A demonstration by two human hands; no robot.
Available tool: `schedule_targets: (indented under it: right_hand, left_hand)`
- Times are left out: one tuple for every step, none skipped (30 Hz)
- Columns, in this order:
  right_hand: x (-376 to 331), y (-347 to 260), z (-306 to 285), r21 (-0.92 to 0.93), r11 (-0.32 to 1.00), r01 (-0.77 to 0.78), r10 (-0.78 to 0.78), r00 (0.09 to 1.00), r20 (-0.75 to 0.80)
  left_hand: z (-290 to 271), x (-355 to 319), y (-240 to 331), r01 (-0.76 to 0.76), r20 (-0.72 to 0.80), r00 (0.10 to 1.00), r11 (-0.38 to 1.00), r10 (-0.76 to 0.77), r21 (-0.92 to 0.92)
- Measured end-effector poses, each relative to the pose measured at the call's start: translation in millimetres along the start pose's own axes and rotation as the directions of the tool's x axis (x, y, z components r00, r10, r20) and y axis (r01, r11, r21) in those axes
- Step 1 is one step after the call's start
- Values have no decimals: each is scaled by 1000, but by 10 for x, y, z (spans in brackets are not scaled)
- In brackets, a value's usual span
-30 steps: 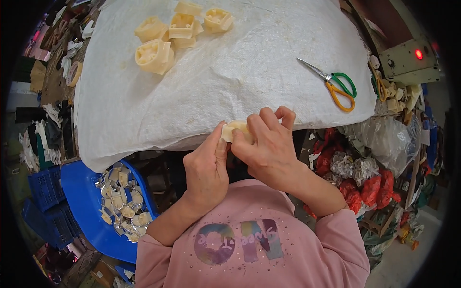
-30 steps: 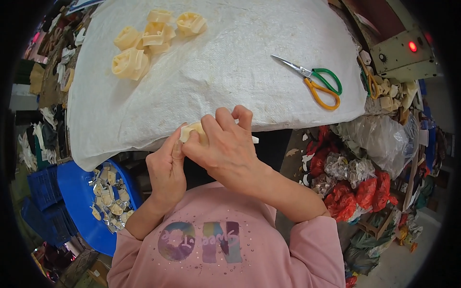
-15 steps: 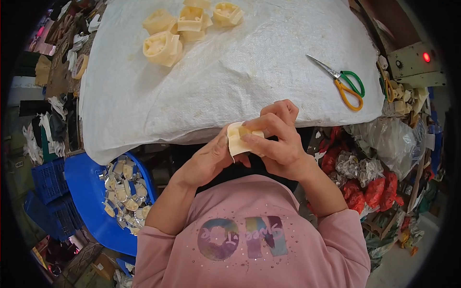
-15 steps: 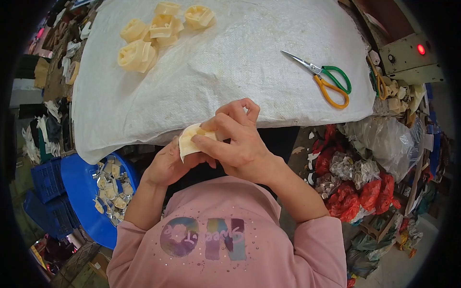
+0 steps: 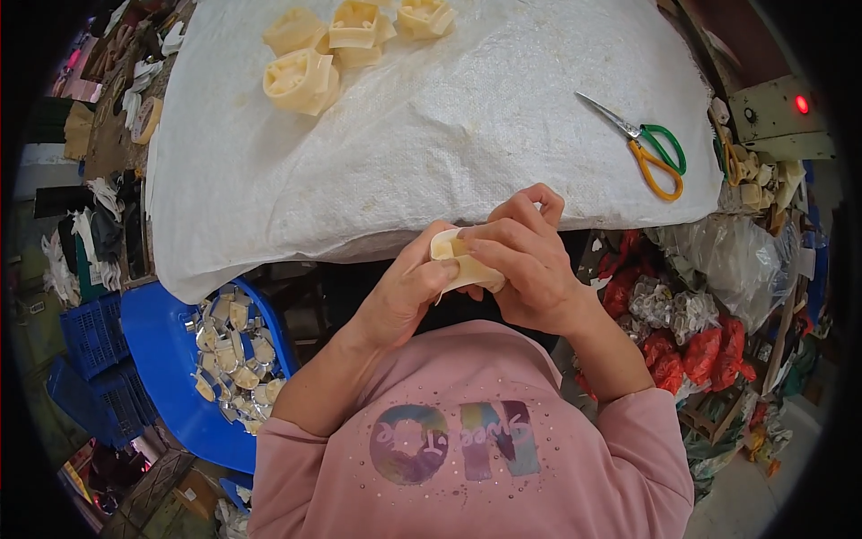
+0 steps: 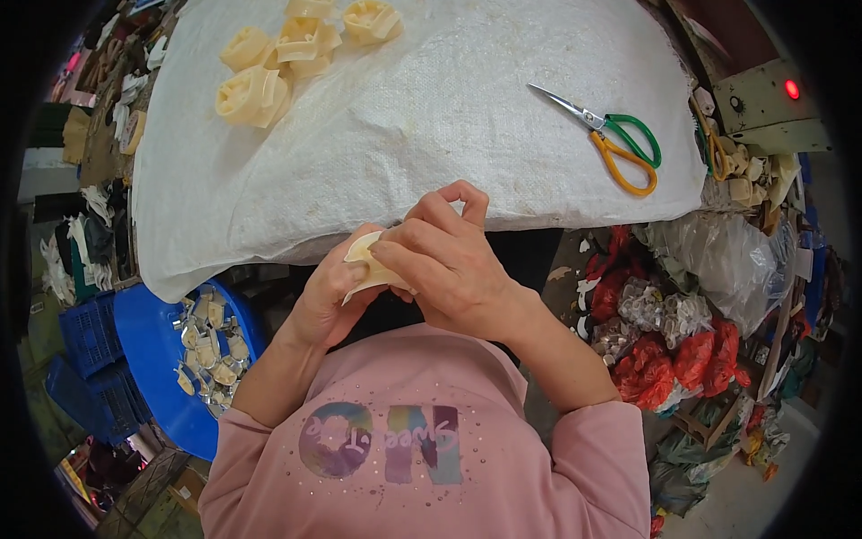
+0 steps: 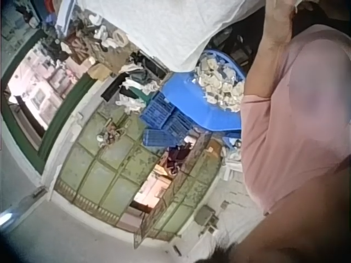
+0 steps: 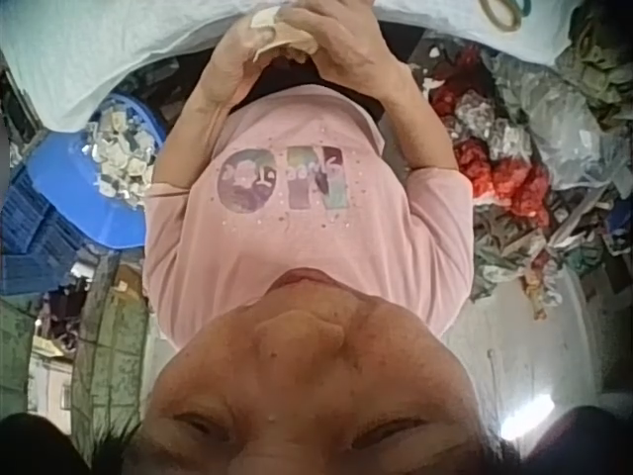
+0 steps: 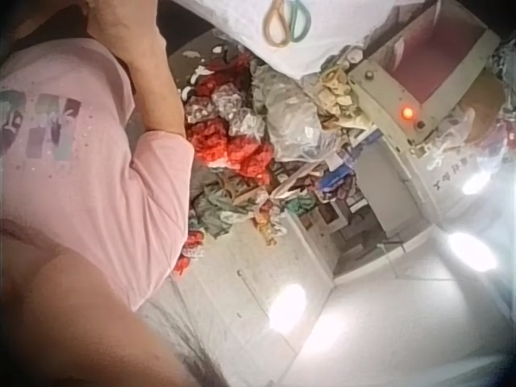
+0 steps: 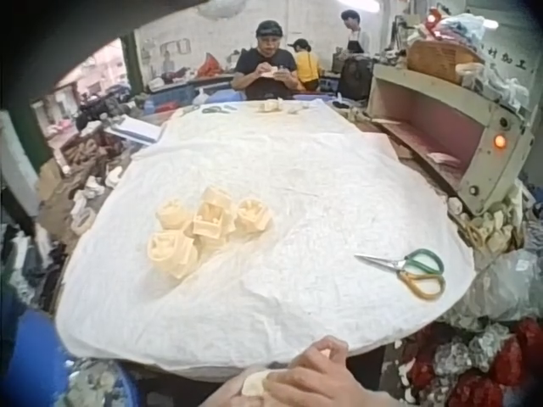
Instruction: Cutting and assembling small shoe components and decorative elements.
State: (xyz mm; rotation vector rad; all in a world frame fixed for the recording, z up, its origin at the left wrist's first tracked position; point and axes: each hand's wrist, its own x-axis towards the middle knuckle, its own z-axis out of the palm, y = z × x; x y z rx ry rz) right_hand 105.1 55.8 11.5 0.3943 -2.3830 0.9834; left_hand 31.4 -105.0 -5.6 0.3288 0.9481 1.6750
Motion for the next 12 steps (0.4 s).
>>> schedule_targets:
  right_hand:
    - [-3,20,0,6,1000,9,-9,1000,0]
    - [-5,37,-2,11,1000,18,-18,1000,-1]
    - [-1,47,-9,5,1000,14,-14,1000,-4]
    - [5,55,-13,-7,1000,3,-3,1000,-23]
    - [8,59,-18,-20,1000,-9,8,999,-42]
    - [7,65,-13,-23,1000,-11,10,999,-46]
    - [4,73,-6,-23,999,-23,21,998,-63]
    - [2,78,-2,-22,999,-35,33,996,-81]
    - [-1,73,0,-23,999,-37,35,996,-83]
    - [-6,65,2,-18,999,-45,44,996,-72]
    - [-14,56,4,-13,998,-54,53,997,-60]
    - [-23,50,5,-15,998,-59,58,996,-63]
  left_hand:
    - [-17,-17,11,2,2,1000,1000,-2,-1]
    - [-33,-39,30,-31,-27,999,997,32,65]
    - [-32,-44,50,-61,-51,996,989,68,132]
    - [-7,-40,61,-58,-44,997,989,65,132]
    - [25,-39,70,-197,-180,954,954,239,226]
    - [42,-48,71,-312,-293,862,888,414,337]
    - [24,-67,48,-409,-287,785,807,550,426]
    - [11,-82,1,-409,-282,788,807,548,426]
    - [2,-105,-58,-448,-227,772,762,594,468]
    - [1,-111,-90,-486,-169,754,712,635,507]
    - [29,-85,-110,-523,-215,720,720,659,456]
    - [29,-71,-119,-534,-183,699,674,692,511]
